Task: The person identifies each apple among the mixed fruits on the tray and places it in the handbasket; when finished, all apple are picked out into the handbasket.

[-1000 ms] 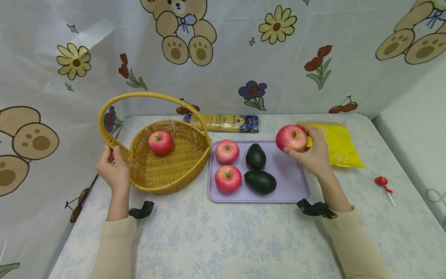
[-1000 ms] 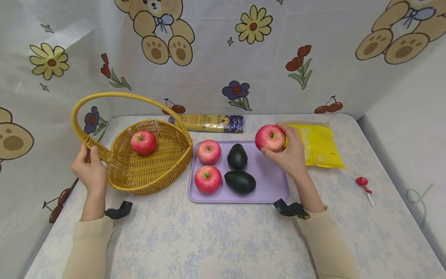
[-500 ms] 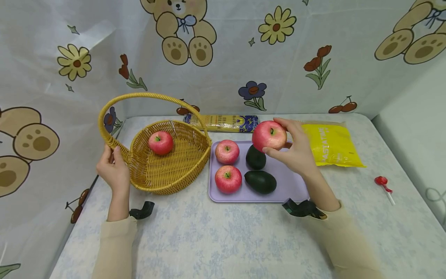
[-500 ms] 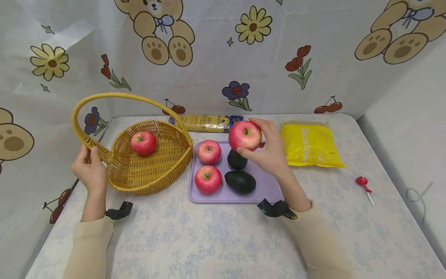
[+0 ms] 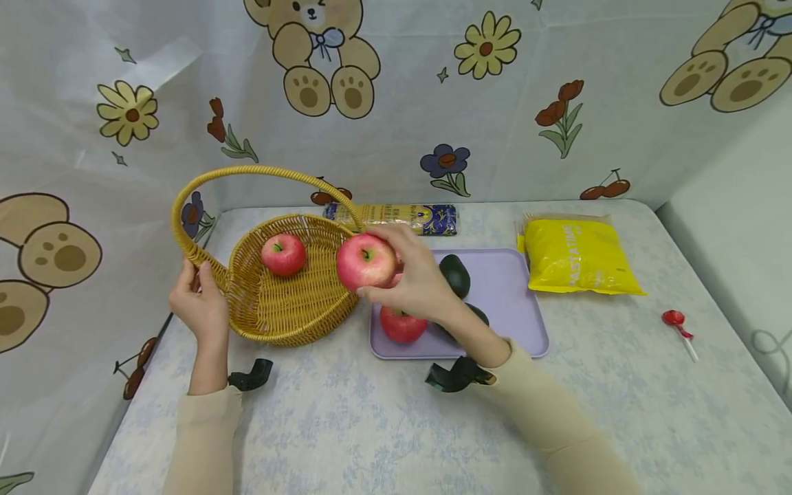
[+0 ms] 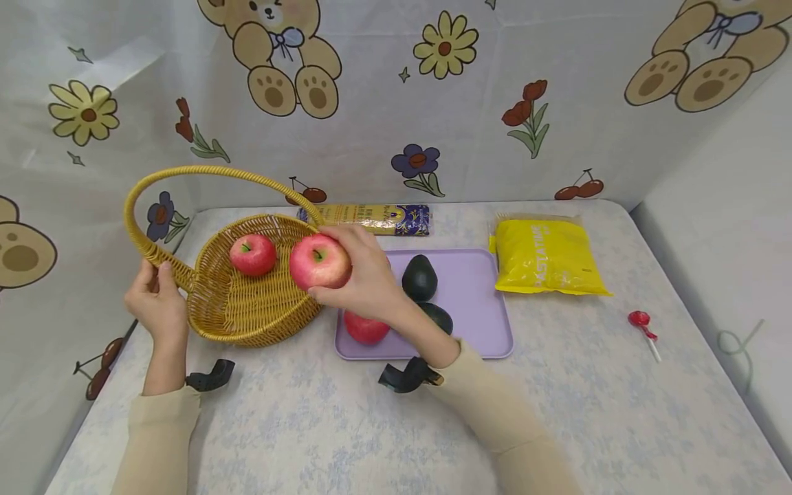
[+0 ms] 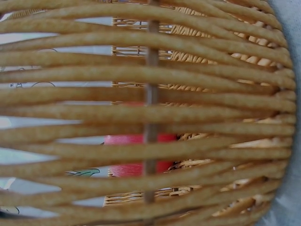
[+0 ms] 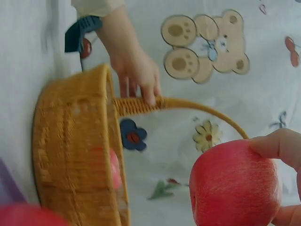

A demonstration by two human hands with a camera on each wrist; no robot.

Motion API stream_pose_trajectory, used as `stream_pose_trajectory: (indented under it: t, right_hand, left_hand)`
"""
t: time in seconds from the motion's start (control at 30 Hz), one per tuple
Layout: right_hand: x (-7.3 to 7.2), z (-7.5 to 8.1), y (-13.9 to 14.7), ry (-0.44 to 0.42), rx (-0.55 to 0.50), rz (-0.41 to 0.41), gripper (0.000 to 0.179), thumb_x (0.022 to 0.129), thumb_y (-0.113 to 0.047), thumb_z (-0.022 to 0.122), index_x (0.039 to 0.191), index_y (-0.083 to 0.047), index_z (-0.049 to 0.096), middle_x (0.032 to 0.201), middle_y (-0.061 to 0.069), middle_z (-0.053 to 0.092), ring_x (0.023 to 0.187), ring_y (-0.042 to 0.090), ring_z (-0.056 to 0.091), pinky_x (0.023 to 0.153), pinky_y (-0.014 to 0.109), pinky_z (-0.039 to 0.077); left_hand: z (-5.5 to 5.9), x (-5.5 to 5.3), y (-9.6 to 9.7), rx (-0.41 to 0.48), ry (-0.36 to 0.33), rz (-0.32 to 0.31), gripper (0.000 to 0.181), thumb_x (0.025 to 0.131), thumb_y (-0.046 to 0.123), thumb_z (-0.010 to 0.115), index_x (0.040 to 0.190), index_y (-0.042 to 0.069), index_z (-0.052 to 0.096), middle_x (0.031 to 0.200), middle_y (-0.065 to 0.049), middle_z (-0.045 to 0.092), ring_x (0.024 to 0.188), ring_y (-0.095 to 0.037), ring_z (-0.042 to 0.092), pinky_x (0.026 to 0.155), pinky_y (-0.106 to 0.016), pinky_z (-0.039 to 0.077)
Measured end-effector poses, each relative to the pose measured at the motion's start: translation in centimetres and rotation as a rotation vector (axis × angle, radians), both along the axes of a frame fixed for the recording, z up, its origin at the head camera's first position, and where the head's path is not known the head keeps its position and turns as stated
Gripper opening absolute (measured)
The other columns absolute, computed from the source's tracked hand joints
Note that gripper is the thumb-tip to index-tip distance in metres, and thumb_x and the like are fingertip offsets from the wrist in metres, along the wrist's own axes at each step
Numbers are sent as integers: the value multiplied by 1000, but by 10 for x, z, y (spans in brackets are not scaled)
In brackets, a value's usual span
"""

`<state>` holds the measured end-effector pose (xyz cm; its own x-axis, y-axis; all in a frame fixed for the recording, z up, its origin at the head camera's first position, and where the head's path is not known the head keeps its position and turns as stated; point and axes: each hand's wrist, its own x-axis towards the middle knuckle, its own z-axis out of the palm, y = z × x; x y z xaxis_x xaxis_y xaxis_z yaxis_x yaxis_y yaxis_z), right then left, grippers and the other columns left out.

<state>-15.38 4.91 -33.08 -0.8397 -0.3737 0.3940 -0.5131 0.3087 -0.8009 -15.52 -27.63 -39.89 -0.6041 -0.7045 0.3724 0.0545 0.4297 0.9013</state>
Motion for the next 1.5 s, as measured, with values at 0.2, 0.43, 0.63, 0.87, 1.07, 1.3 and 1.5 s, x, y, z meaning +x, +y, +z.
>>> stream_pose_trajectory:
  t: [0.2,0.43,0.63,0.87,1.07,1.3,1.5]
  right_hand:
    - [-4,-11,-50,-37,103,33,76,69,-29,85,137,-16,54,129,0,54,117,14,50,96,36,48]
    - [-14,-25,-95,-78,132,47,77,69,-29,85,137,-11,54,131,3,55,120,19,51,99,33,46]
    - [-20,-37,-129,-60,174,51,78,68,-30,86,138,-11,54,126,3,57,114,19,50,92,25,44]
    - [-28,-42,-157,-52,273,33,76,68,-32,86,135,-13,56,135,3,55,114,20,50,87,23,43]
    - [-37,-48,-169,-71,389,15,79,69,-38,85,138,-16,55,143,4,51,123,22,50,93,26,45]
    - [-41,-63,-172,-123,439,35,82,70,-40,84,143,-20,51,147,2,48,127,24,49,98,32,47]
    - [-43,-67,-173,-142,443,29,85,69,-39,85,144,-22,50,148,1,47,131,25,47,100,35,47]
  left_hand:
    - [2,1,1,-2,3,-4,30,100,18,56,128,17,66,117,-6,70,97,-3,64,83,-17,54]
    - [-1,0,-1,-4,10,0,30,100,16,55,128,16,66,117,-6,70,96,-4,64,82,-15,53]
    - [2,1,2,4,29,-4,30,99,15,56,127,15,67,116,-7,70,95,0,63,83,-15,53]
    - [5,4,4,0,17,-3,30,99,17,56,127,13,66,117,-8,70,95,2,62,85,-17,53]
    - [6,4,4,10,0,0,31,100,19,56,129,17,65,121,-7,69,101,-3,63,88,-21,54]
    - [4,5,3,-8,15,-1,31,100,19,56,128,11,66,118,-9,70,98,-1,63,87,-18,54]
    - [3,4,3,-25,23,1,32,100,19,56,129,9,65,118,-10,70,96,3,62,85,-16,53]
